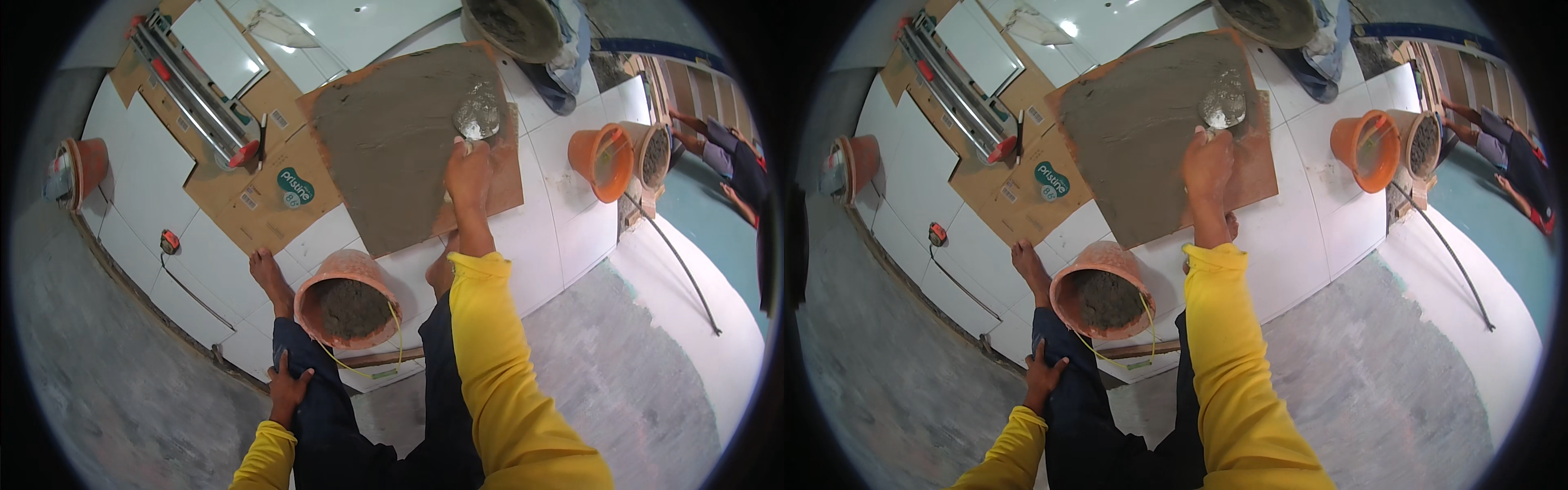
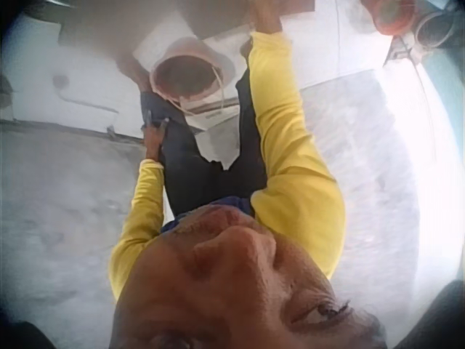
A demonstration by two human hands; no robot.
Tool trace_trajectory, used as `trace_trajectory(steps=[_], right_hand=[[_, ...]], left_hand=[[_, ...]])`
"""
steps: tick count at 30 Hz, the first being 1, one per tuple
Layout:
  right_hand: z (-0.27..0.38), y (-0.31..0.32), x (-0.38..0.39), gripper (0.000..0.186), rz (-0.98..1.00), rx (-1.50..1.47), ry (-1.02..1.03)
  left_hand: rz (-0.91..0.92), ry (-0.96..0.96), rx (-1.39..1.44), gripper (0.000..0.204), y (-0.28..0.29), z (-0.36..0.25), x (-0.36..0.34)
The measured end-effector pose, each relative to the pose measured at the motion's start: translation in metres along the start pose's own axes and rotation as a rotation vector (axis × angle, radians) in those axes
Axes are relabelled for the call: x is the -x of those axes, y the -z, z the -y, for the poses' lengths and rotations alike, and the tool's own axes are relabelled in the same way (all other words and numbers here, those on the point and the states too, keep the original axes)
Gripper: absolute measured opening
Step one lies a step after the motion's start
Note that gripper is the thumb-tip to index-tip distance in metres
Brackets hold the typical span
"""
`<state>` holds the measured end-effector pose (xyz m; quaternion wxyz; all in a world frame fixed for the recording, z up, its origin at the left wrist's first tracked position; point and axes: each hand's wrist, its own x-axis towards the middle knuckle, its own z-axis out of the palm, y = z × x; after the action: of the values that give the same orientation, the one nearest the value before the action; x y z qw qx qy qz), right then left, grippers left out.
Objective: The person spreads cement on the floor using a trowel, places a white tile, and taps it with a rubber mallet to secure it. They repeat this process by applying cement to the back of another tile and setting it in place.
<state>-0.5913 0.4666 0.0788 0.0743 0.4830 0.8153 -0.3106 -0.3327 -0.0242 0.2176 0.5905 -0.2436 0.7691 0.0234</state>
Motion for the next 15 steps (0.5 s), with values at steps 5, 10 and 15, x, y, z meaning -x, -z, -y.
trace_trajectory(steps=[5, 10, 15], right_hand=[[-0.037, 0.004, 0.007, 0.044, 0.003, -0.196, -0.155], [-0.061, 0.04, 0.059, 0.043, 0.137, -0.436, -0.387], [-0.135, 0.044, 0.128, 0.037, 0.143, -0.595, -0.442]], left_hand=[[0.003, -0.017, -0.037, 0.104, 0.002, 0.0, 0.003], [-0.04, -0.073, -0.046, 0.104, -0.006, 0.01, 0.001], [-0.054, -0.075, -0.109, 0.103, -0.008, 0.008, 0.0]])
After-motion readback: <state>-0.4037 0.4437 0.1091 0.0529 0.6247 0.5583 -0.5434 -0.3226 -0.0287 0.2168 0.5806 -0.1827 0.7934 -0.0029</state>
